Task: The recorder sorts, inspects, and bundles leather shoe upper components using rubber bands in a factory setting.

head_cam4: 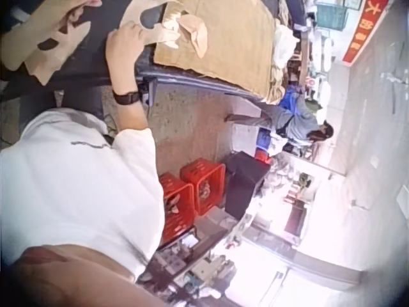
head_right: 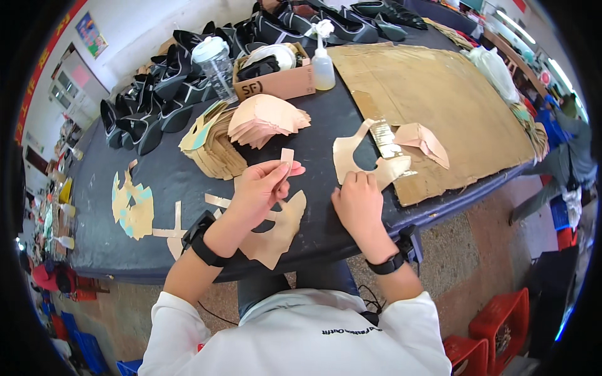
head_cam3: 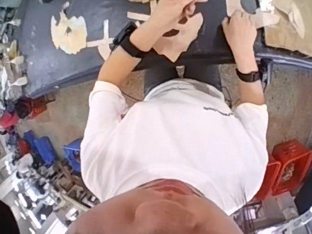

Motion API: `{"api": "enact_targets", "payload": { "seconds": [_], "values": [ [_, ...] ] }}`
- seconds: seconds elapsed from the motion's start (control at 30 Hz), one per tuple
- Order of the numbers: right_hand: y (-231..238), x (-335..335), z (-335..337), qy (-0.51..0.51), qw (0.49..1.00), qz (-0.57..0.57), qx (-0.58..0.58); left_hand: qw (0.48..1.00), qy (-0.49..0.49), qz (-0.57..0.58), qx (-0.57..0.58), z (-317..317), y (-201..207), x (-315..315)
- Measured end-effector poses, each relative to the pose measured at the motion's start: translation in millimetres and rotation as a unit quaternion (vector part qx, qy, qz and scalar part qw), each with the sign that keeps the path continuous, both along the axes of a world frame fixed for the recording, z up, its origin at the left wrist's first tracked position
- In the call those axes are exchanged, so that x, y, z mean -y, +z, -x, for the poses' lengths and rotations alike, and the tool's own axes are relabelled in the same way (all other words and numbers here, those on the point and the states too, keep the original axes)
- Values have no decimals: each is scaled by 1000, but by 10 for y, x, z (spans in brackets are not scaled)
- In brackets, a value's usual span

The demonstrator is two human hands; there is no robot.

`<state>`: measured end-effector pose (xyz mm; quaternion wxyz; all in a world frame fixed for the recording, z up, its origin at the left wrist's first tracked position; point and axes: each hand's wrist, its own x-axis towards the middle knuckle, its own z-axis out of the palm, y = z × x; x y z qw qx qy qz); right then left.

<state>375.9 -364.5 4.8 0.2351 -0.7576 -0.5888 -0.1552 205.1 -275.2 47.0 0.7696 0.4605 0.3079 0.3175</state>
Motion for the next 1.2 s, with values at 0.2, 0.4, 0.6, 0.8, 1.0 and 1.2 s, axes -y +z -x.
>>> {"api": "enact_targets", "payload": {
  "seconds": [0.2,0.4,0.6,0.8,1.0,1.2],
  "values": [
    [59,-37,-58,14,979,142,148,997,-50,-37,-49,-84,-26,29],
    [117,290,80,144,977,77,137,968,-109,-145,-175,-84,115,52],
    [100,302,166,139,983,-61,103,941,-127,-273,-157,-324,-41,-71],
    [-54,-60,-19,-6,992,48,115,939,-140,-240,-201,-387,-7,-56],
    [-5,-152,3,-10,975,96,199,944,-114,-238,-196,-241,96,-58],
    [73,-279,-241,-44,968,38,245,953,-97,-220,-185,-159,296,14]
  ]
}}
